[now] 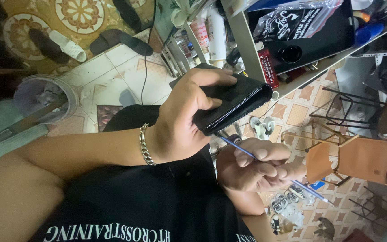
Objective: The person holds a black wallet in the left hand and uses a small paintbrush in the right hand to apply white paint along the wallet's edges. The person repeatedly dips the brush into a paint container and continues painting the wallet's perimeter.
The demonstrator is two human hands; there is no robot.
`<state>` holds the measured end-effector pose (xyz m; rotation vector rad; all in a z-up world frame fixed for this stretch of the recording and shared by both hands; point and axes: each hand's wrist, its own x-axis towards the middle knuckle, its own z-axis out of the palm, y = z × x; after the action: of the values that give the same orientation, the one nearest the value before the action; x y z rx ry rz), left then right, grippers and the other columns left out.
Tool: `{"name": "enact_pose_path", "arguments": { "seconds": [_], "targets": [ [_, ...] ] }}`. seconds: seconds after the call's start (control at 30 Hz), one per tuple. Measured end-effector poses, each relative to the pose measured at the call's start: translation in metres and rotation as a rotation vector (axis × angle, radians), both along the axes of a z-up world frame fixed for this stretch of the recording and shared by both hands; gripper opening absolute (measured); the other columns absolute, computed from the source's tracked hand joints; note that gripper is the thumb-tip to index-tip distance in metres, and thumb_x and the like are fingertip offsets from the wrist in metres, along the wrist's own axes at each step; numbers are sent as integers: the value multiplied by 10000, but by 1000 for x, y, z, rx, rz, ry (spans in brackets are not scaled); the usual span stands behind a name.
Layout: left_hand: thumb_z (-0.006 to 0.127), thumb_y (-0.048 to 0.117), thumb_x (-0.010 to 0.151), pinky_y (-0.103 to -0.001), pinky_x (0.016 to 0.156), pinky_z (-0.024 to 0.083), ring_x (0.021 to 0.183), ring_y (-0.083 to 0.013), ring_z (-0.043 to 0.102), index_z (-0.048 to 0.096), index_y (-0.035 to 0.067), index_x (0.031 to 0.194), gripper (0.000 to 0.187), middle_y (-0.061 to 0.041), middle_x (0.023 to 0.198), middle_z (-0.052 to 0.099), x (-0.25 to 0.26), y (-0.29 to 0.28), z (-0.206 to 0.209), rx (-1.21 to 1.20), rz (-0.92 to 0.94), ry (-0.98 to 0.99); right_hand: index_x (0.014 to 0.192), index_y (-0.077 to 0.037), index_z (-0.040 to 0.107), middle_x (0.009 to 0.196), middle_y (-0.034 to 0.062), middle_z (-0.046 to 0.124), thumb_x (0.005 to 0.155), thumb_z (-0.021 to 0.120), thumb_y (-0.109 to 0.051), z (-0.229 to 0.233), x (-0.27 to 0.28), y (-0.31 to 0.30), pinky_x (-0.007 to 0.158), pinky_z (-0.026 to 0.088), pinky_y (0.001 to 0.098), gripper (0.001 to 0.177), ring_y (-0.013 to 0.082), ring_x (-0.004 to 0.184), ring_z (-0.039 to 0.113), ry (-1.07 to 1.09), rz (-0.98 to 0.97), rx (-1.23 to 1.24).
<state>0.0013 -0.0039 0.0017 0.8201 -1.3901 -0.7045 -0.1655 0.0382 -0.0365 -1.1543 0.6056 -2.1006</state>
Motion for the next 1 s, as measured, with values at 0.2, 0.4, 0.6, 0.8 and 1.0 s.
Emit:
{"name": "enact_pose_path", "arguments": {
  "seconds": [0.2, 0.4, 0.6, 0.8, 1.0],
  "targets": [
    [604, 339, 1002, -530, 1039, 564, 1202, -438, 649, 464, -11, 1010, 377, -289, 1233, 586, 0, 0, -1, 7, 7, 9, 1055, -152, 480, 886, 100, 560, 1036, 635, -61, 8, 5, 1, 476, 481, 256, 181, 143, 493, 446, 68, 96, 12],
    [619, 336, 990, -529, 1020, 564, 1191, -436, 650, 448, -3, 984, 380, -293, 1224, 594, -1, 1, 0, 14, 11, 28, 1041, -145, 447, 880, 116, 521, 1045, 564, 21, 2, 3, 2, 451, 458, 233, 203, 140, 524, 417, -5, 68, -3],
    [629, 290, 989, -535, 996, 568, 1162, -456, 655, 438, -12, 980, 358, -324, 1209, 588, -1, 1, 2, 8, 1, 37, 1049, -109, 479, 909, 197, 553, 956, 590, 51, 9, 7, 5, 472, 502, 344, 216, 246, 514, 490, 78, 123, -23],
    [621, 313, 995, -515, 1002, 571, 1172, -440, 662, 440, -6, 991, 367, -299, 1211, 588, -1, 2, 2, 6, 11, 7, 1024, -128, 468, 906, 148, 573, 1042, 574, 18, 7, 12, 2, 516, 526, 262, 181, 184, 531, 483, 9, 63, -42],
    [661, 224, 984, -503, 990, 579, 1148, -454, 662, 429, -3, 973, 325, -322, 1203, 592, -1, 4, 1, 18, 9, 28, 1017, -160, 470, 884, 125, 552, 1020, 640, -29, 3, 1, 9, 473, 485, 234, 215, 177, 518, 468, 48, 70, 48]
  ]
}}
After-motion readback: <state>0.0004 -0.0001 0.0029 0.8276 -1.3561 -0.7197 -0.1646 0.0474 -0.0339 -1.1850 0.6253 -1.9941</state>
